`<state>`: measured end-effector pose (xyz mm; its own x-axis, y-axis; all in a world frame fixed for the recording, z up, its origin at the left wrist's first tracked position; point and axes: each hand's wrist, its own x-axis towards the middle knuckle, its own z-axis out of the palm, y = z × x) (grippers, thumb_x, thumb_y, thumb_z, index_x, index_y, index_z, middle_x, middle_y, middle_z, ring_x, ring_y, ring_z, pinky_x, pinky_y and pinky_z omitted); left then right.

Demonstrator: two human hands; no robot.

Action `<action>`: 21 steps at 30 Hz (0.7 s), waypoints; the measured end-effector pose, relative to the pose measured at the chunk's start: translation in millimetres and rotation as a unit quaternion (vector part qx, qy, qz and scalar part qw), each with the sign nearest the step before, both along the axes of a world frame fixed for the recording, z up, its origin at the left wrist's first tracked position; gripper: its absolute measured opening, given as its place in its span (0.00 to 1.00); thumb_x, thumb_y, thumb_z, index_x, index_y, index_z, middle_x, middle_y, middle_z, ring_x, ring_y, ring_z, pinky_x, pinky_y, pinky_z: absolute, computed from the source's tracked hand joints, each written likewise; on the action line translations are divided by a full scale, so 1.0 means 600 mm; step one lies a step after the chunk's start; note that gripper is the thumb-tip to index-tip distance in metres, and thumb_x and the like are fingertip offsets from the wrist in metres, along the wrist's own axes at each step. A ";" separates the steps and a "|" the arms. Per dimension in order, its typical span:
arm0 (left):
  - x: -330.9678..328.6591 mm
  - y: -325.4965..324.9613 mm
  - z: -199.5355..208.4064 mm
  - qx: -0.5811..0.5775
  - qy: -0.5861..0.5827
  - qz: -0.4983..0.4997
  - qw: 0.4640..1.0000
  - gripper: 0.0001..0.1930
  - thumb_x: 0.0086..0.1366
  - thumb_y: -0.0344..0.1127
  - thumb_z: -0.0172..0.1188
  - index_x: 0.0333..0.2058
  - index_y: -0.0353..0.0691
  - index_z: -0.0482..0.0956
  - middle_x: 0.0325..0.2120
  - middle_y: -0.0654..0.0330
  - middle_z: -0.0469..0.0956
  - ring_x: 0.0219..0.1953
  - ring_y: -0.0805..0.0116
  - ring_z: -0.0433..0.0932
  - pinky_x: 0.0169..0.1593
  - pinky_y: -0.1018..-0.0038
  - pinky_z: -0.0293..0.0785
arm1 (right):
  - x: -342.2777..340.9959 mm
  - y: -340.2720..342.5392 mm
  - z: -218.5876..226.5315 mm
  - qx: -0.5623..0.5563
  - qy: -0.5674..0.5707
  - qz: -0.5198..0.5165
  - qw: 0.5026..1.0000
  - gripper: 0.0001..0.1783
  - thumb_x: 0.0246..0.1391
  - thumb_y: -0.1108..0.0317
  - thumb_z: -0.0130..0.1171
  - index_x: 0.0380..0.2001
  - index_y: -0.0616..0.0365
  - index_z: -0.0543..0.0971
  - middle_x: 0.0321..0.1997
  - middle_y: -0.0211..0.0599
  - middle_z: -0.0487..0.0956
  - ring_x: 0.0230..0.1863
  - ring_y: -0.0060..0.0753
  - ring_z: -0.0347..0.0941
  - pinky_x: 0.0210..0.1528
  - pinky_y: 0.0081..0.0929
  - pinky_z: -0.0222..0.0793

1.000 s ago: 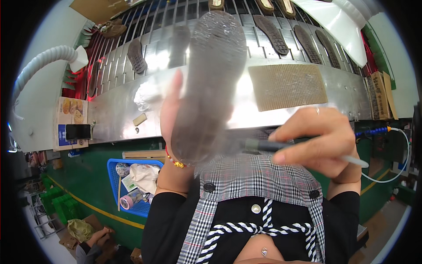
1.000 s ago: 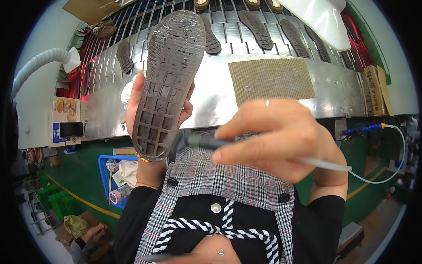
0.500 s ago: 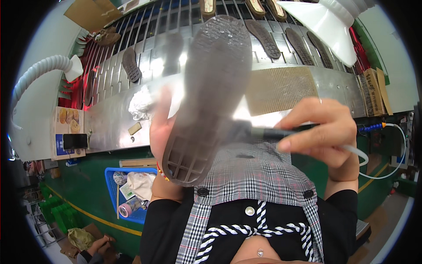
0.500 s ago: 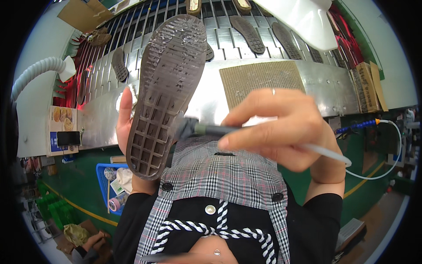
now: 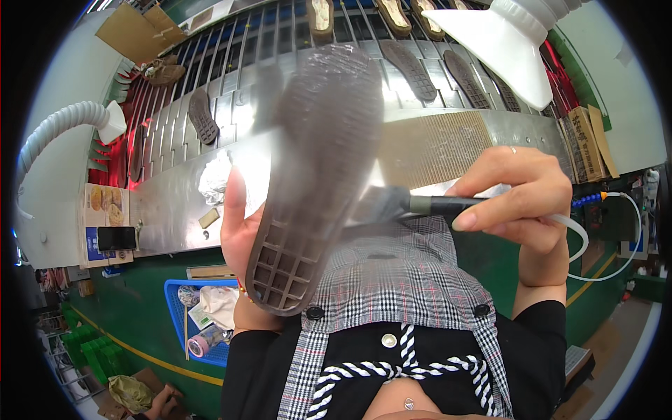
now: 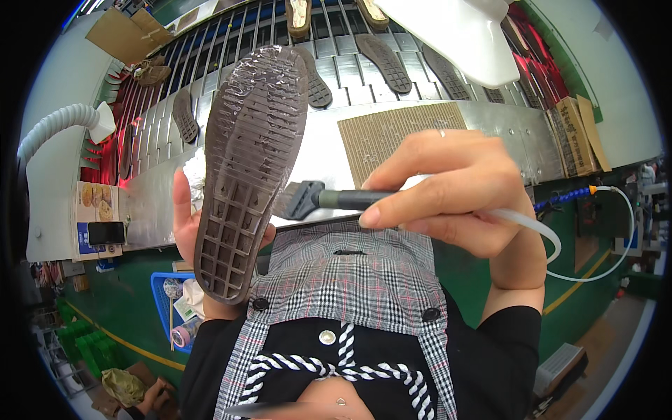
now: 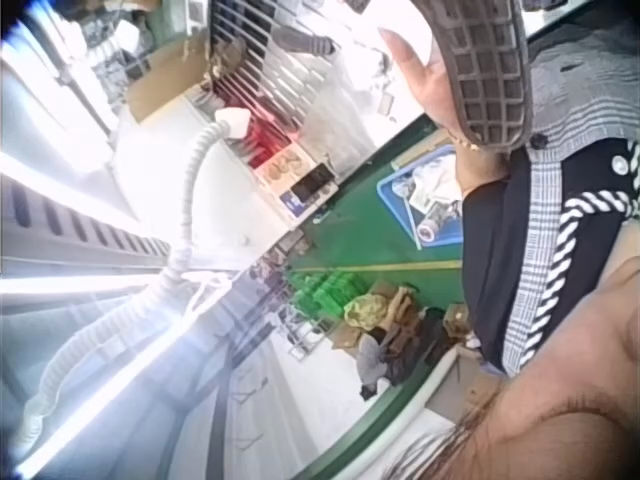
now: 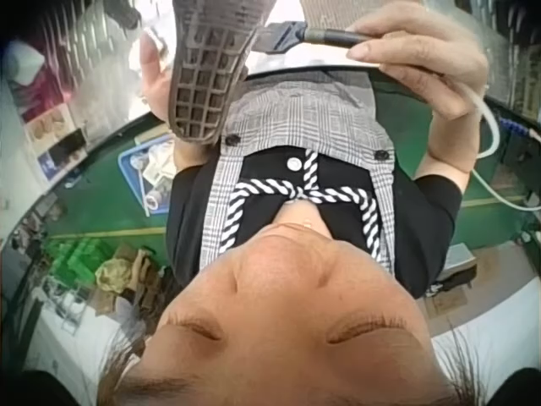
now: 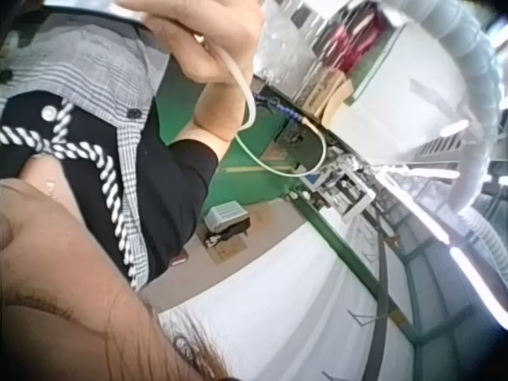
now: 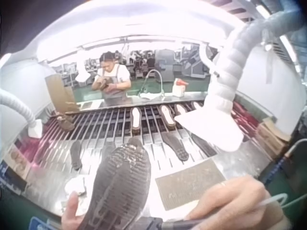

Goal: Apply adhesive to shoe soles using a specialized brush tool in an industrial setting.

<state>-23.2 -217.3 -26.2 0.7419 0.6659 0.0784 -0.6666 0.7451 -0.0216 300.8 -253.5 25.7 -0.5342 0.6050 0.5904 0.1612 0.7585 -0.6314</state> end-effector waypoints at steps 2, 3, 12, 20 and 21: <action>-0.002 0.001 -0.004 0.000 0.001 -0.001 1.000 0.49 0.70 0.73 0.29 0.71 0.32 0.49 0.69 0.34 0.51 0.67 0.28 0.58 0.68 0.33 0.51 | 0.002 0.008 -0.006 0.021 0.035 -0.016 0.999 0.13 0.47 0.70 0.64 0.38 0.60 0.88 0.39 0.49 0.83 0.31 0.39 0.80 0.31 0.29 0.74; -0.003 0.002 -0.006 0.000 0.001 -0.002 1.000 0.49 0.69 0.73 0.29 0.71 0.32 0.48 0.69 0.34 0.51 0.67 0.28 0.58 0.68 0.33 0.52 | 0.004 0.016 -0.011 0.029 0.034 -0.035 0.998 0.14 0.48 0.71 0.64 0.39 0.62 0.87 0.39 0.50 0.83 0.31 0.39 0.80 0.32 0.28 0.74; -0.026 0.040 -0.062 0.041 0.220 0.096 0.970 0.43 0.59 0.24 0.53 0.70 0.28 0.41 0.70 0.39 0.51 0.65 0.46 0.64 0.61 0.58 0.73 | 0.030 0.030 -0.064 -0.037 0.264 0.007 0.964 0.20 0.60 0.66 0.55 0.49 0.72 0.77 0.47 0.60 0.79 0.43 0.48 0.80 0.48 0.40 0.76; -0.009 0.069 -0.069 -0.097 0.084 0.030 0.991 0.37 0.52 0.18 0.48 0.64 0.19 0.54 0.61 0.47 0.61 0.57 0.59 0.69 0.55 0.72 0.77 | -0.069 0.004 -0.142 -0.075 0.259 -0.170 0.948 0.17 0.66 0.71 0.50 0.53 0.71 0.74 0.51 0.58 0.80 0.45 0.43 0.81 0.50 0.34 0.76; -0.007 0.069 -0.071 -0.096 0.085 0.032 0.991 0.37 0.52 0.18 0.48 0.64 0.19 0.54 0.61 0.47 0.61 0.57 0.59 0.69 0.55 0.72 0.77 | -0.081 0.002 -0.145 -0.097 0.252 -0.188 0.944 0.17 0.69 0.71 0.47 0.54 0.71 0.73 0.52 0.58 0.80 0.47 0.43 0.81 0.51 0.34 0.76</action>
